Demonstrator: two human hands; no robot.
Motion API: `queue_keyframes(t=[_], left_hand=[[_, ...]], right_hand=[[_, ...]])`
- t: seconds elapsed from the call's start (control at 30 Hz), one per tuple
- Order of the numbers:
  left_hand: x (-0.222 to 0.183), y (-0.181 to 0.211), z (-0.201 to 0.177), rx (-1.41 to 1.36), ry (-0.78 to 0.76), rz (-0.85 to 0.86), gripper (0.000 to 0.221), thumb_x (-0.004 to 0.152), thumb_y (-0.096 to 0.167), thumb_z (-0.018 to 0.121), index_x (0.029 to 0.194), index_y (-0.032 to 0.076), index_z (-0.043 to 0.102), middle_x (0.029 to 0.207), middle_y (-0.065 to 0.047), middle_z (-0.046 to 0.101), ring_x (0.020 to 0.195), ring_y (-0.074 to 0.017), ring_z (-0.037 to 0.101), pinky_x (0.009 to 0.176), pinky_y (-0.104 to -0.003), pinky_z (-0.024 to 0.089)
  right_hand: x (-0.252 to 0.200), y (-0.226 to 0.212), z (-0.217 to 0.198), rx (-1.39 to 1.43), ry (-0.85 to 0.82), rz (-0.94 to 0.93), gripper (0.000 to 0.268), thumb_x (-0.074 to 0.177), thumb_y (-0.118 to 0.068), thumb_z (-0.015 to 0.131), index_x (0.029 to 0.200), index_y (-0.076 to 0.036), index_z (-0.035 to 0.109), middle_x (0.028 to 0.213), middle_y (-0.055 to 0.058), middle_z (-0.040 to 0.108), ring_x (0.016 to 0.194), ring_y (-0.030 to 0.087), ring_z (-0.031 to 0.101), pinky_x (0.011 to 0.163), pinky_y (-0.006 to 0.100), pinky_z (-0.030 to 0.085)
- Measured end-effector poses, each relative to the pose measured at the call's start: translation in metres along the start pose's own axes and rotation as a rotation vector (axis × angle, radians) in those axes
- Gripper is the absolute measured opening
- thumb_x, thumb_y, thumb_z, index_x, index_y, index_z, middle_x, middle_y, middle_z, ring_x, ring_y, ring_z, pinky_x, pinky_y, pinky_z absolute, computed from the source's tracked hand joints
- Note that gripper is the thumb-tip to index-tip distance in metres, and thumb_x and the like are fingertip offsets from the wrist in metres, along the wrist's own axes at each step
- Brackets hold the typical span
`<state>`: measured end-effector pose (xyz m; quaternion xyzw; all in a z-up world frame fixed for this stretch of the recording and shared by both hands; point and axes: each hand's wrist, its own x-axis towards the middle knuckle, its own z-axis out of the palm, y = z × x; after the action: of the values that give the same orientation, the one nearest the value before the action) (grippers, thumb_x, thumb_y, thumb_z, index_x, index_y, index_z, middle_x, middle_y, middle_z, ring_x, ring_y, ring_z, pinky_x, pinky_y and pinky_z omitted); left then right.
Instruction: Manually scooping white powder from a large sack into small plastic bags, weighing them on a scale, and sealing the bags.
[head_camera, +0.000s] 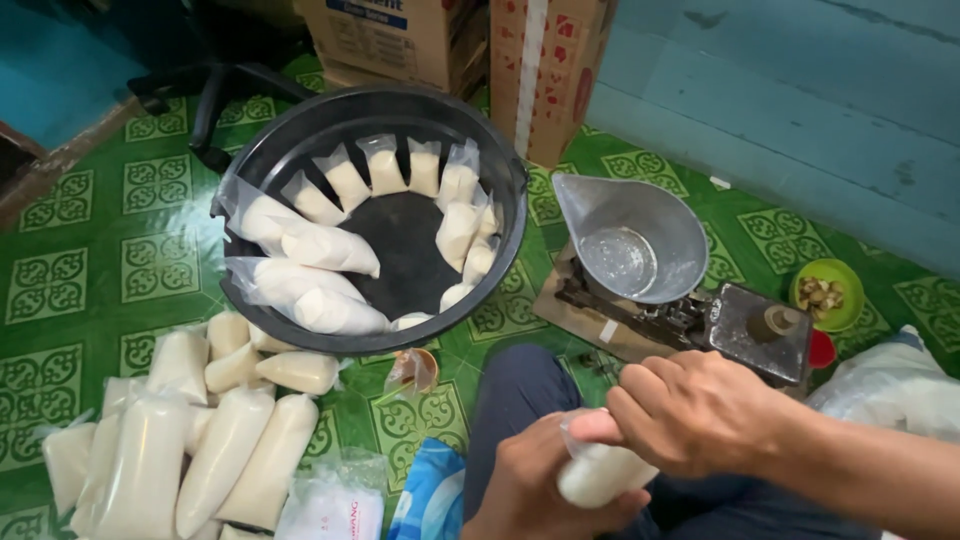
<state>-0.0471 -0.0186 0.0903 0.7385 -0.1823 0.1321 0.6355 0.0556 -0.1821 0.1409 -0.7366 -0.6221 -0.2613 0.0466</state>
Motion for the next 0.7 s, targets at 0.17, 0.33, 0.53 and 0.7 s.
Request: queue_keyframes(t=[0.17, 0.33, 0.53, 0.7], left_hand=[[0.006, 0.024, -0.009, -0.038, -0.095, 0.009, 0.042, 0.074, 0.018, 0.078, 0.109, 0.001, 0.064, 0.1, -0.013, 0.073, 0.09, -0.0246, 0.074, 0.079, -0.031, 0.058], [0.002, 0.022, -0.01, -0.014, -0.049, 0.058, 0.043, 0.075, 0.019, 0.079, 0.109, -0.002, 0.064, 0.104, -0.017, 0.073, 0.097, -0.0298, 0.075, 0.084, -0.035, 0.06], [0.008, 0.012, -0.017, -0.108, -0.032, 0.123, 0.047, 0.078, 0.012, 0.079, 0.117, 0.004, 0.054, 0.104, -0.017, 0.07, 0.087, -0.0278, 0.072, 0.075, -0.035, 0.06], [0.016, -0.016, -0.023, -0.039, -0.127, -0.034, 0.051, 0.061, 0.019, 0.087, 0.106, 0.005, 0.068, 0.099, -0.008, 0.072, 0.081, -0.0209, 0.07, 0.073, -0.031, 0.056]], right_hand=[[0.008, 0.01, -0.036, -0.045, -0.086, -0.105, 0.036, 0.093, -0.024, 0.062, 0.063, -0.016, 0.044, 0.058, -0.001, 0.037, 0.041, 0.013, 0.036, 0.033, 0.031, 0.035], [0.0, 0.02, -0.047, -0.067, -0.147, -0.119, 0.045, 0.094, -0.03, 0.064, 0.057, -0.015, 0.044, 0.051, -0.003, 0.036, 0.037, 0.011, 0.037, 0.029, 0.031, 0.037], [0.012, 0.014, -0.04, 0.052, -0.087, 0.006, 0.044, 0.094, -0.031, 0.065, 0.058, -0.015, 0.047, 0.052, -0.002, 0.038, 0.035, 0.012, 0.038, 0.028, 0.032, 0.036], [0.017, 0.01, -0.023, 0.036, -0.072, 0.02, 0.033, 0.089, -0.023, 0.068, 0.064, -0.015, 0.047, 0.058, -0.001, 0.042, 0.039, 0.015, 0.044, 0.036, 0.032, 0.038]])
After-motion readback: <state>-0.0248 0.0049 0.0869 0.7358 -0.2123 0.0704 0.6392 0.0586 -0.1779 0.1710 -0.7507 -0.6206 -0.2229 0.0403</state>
